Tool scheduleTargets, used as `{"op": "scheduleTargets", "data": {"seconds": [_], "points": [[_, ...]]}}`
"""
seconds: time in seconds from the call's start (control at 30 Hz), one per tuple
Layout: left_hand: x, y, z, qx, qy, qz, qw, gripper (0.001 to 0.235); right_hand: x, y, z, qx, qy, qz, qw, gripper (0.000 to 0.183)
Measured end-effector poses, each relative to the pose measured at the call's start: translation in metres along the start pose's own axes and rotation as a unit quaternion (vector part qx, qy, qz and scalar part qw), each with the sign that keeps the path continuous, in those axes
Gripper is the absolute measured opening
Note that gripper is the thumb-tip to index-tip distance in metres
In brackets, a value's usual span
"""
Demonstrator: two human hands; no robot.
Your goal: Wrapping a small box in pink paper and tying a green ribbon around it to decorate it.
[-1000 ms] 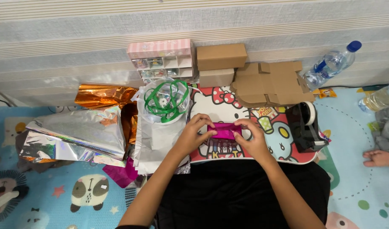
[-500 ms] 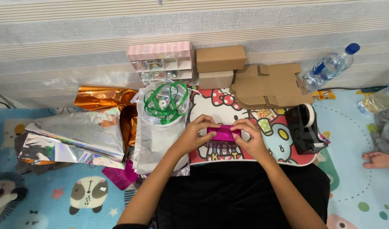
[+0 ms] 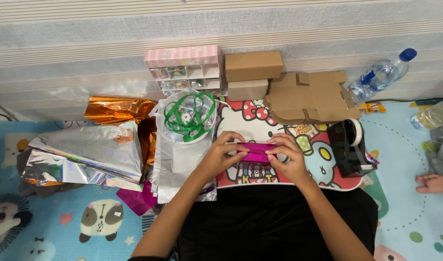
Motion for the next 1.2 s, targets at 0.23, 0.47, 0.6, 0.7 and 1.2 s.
{"op": "scheduleTargets", "data": {"seconds": [0.23, 0.47, 0.6, 0.7, 1.2], "points": [[0.014, -0.003, -0.005, 0.003, -0.120, 0.087, 0.989, 0.007, 0.020, 0.018, 0.002, 0.003, -0.017, 0.054, 0.998, 0.007], [0.021, -0.006, -0.005, -0.099, -0.267, 0.033, 0.958, 0.032, -0.007, 0.035, 0.008, 0.097, 0.080, 0.086, 0.988, 0.013], [0.020, -0.018, 0.008, -0.096, -0.297, 0.056, 0.948, 0.023, -0.046, 0.053, 0.018, 0.204, 0.166, 0.107, 0.959, 0.014], [-0.003, -0.022, 0.027, -0.082, -0.324, 0.092, 0.938, 0.022, -0.045, 0.071, 0.019, 0.163, 0.139, 0.120, 0.969, 0.019], [-0.014, -0.030, 0.036, -0.102, -0.307, 0.078, 0.943, 0.018, -0.021, 0.021, -0.014, -0.098, 0.167, 0.290, 0.937, 0.057]]}}
Point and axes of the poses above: each hand's wrist, its own y-axis away from the middle knuckle, its own z-axis out of the palm, x = y × z, the point moved 3 cm from there along -y, towards the middle knuckle, and after that the axes turned 7 degrees about z, right-handed, at the moved point
